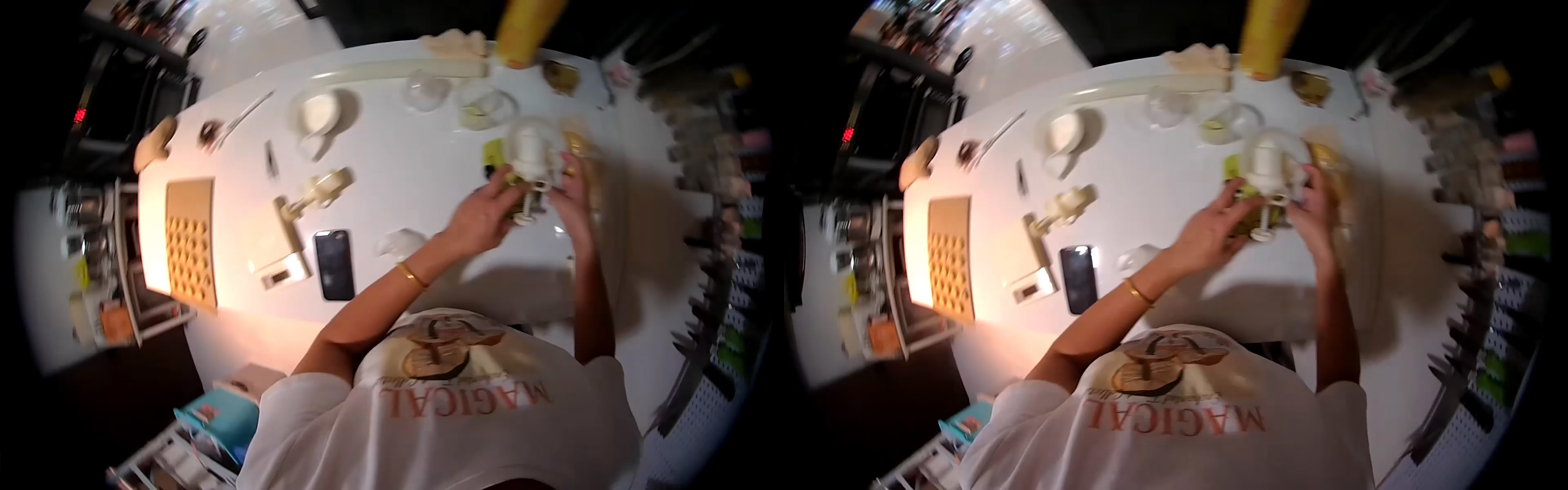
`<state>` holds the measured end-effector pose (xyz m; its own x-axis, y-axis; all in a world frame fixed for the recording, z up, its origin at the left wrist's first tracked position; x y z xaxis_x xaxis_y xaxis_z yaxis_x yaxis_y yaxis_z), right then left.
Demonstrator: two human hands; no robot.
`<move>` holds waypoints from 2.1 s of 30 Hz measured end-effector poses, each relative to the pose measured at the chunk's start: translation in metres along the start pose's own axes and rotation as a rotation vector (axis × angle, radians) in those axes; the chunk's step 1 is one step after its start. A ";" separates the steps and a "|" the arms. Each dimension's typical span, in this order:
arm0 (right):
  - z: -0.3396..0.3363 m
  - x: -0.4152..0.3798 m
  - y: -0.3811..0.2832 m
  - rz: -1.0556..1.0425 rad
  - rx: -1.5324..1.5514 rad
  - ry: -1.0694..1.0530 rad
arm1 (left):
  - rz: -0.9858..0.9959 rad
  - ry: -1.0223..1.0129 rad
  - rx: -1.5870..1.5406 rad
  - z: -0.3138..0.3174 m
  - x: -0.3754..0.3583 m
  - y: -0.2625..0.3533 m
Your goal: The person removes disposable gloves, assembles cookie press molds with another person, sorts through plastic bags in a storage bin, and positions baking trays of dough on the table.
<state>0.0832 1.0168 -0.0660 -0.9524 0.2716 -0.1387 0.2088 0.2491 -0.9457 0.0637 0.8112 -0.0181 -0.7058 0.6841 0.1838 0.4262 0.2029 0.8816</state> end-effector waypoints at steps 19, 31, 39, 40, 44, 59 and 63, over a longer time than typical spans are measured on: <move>0.217 -0.072 0.013 0.049 -0.189 -0.073 | -0.368 0.523 -0.067 -0.105 -0.166 -0.058; 0.214 -0.085 -0.038 -0.159 -0.829 -0.138 | -0.314 0.434 0.275 -0.103 -0.161 -0.046; 0.210 -0.081 -0.075 -0.480 -0.806 0.023 | -0.324 0.335 0.259 -0.103 -0.161 -0.064; 0.211 -0.077 -0.076 -0.474 -0.793 0.038 | -0.332 0.342 0.262 -0.104 -0.162 -0.066; 0.213 -0.064 -0.063 -0.425 -0.821 0.040 | -0.292 0.320 0.302 -0.102 -0.160 -0.072; 0.212 -0.059 -0.026 -0.091 -0.658 -0.059 | -0.585 0.231 0.740 -0.214 -0.181 -0.169; 0.210 -0.060 -0.023 -0.065 -0.579 -0.034 | -0.499 0.472 0.434 -0.234 -0.159 -0.145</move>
<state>0.0892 0.7990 -0.0978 -0.9719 0.2110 -0.1040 0.2279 0.7345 -0.6391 -0.0179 0.5092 -0.0737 -0.9936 0.0936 0.0630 0.1114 0.7256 0.6790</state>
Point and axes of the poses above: each hand's wrist, its own x-axis towards the middle knuckle, its own z-axis out of the palm, y = z × x, the point moved 4 cm from there along x, towards the middle knuckle, and after that the axes turned 9 degrees about -x, right-handed, at the moved point
